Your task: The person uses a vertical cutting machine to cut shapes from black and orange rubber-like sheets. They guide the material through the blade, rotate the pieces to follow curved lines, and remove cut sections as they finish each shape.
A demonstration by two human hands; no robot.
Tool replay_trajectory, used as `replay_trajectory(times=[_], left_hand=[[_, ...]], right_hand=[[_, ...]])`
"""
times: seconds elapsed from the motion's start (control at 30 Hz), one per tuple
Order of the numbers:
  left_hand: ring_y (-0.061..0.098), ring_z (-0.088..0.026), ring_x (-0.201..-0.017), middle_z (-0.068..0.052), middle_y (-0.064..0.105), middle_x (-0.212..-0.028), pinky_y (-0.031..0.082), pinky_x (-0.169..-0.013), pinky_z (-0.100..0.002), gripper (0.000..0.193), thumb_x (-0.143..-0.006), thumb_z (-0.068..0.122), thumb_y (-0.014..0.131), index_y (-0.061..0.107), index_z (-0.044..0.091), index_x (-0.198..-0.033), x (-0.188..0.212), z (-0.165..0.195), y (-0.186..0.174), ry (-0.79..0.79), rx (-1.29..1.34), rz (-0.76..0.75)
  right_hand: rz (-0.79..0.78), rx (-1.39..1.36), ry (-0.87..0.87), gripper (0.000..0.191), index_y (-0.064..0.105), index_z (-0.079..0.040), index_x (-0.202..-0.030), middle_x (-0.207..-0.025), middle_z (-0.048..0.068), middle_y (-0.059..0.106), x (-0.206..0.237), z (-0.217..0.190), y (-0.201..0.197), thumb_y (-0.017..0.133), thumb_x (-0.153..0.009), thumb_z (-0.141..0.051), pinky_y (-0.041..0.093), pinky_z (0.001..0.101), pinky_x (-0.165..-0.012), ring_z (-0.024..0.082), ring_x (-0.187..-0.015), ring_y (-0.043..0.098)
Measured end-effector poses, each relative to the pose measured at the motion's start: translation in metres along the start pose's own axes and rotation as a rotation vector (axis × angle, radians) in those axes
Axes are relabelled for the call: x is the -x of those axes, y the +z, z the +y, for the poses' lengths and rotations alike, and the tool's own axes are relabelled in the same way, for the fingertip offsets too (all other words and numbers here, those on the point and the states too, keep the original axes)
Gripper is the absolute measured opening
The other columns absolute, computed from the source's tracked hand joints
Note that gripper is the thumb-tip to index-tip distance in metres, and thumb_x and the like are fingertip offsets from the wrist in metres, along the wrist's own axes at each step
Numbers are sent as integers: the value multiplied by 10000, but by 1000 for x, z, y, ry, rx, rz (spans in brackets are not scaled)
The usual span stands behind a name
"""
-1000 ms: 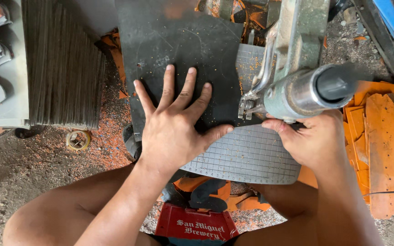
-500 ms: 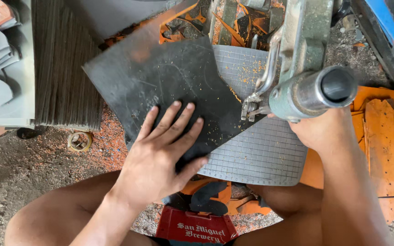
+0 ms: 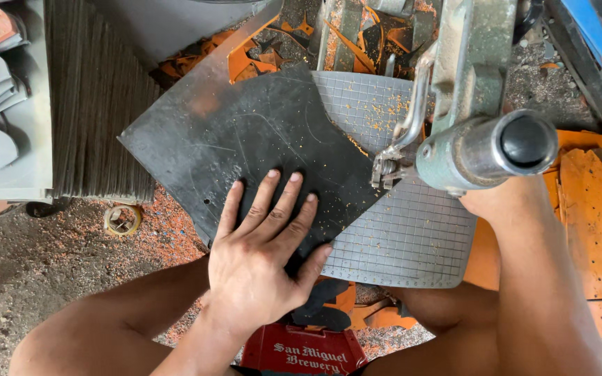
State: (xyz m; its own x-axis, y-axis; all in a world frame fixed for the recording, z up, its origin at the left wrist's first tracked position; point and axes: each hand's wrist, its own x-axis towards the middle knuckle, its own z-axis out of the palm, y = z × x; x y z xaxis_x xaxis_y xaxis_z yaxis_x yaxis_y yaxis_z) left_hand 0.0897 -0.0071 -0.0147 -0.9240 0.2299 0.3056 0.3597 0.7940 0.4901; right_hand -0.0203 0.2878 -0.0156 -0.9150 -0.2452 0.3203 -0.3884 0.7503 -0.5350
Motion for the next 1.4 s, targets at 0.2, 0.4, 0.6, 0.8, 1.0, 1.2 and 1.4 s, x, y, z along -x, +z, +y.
replay_trajectory(times=[0.2, 0.4, 0.6, 0.8, 1.0, 1.2, 1.4], left_hand=[[528, -356, -1401, -168, 631, -1419, 298, -1190, -615, 489, -856, 384, 751, 749, 62, -1225, 4, 14, 8, -59, -18, 55], [526, -350, -1403, -164, 637, -1414, 294, -1194, -618, 464, -869, 382, 745, 757, 70, -1213, 2, 14, 11, -75, -19, 69], [532, -349, -1403, -163, 645, -1412, 289, -1198, -618, 453, -875, 372, 742, 760, 71, -1214, -1, 13, 14, -68, -23, 73], [535, -355, -1402, -163, 648, -1400, 294, -1199, -631, 451, -878, 376, 745, 759, 70, -1208, -4, 16, 17, -75, -37, 99], [529, -360, -1409, -167, 644, -1411, 295, -1200, -637, 452, -886, 384, 733, 759, 77, -1217, -3, 18, 20, -87, -52, 117], [480, -405, -1436, -190, 598, -1455, 242, -1198, -689, 477, -942, 392, 658, 721, 69, -1288, -20, 31, 26, -124, -126, 123], [446, -445, -1371, -311, 462, -1476, 282, -1072, -716, 621, -918, 420, 576, 581, 36, -1406, 4, 58, 15, -149, -300, -32]], right_hand=[[20, 36, -32, 228, 724, -42, -1080, -1066, 148, 740, -13, 1, 8, 838, -903, -128, 579, 403, -858, 299, -985, 736], [37, 48, -42, 221, 717, -34, -1099, -1077, 161, 737, -19, 4, 12, 821, -925, -119, 581, 403, -866, 307, -992, 736], [58, 51, -50, 215, 709, -25, -1119, -1089, 174, 733, -24, 7, 16, 804, -946, -110, 582, 404, -874, 315, -1000, 736], [87, 63, -50, 208, 702, -17, -1138, -1100, 187, 730, -27, 8, 19, 787, -968, -101, 584, 404, -882, 322, -1008, 735], [116, 84, -59, 202, 694, -8, -1158, -1112, 200, 727, -29, 11, 22, 770, -990, -92, 586, 404, -890, 330, -1015, 735], [210, 136, -103, 197, 687, 0, -1177, -1123, 214, 723, -36, 16, 25, 753, -1012, -83, 587, 404, -898, 338, -1023, 735], [313, 228, -106, 203, 697, 6, -1128, -1061, 209, 734, -5, -34, -11, 776, -966, -88, 574, 418, -851, 341, -966, 735]])
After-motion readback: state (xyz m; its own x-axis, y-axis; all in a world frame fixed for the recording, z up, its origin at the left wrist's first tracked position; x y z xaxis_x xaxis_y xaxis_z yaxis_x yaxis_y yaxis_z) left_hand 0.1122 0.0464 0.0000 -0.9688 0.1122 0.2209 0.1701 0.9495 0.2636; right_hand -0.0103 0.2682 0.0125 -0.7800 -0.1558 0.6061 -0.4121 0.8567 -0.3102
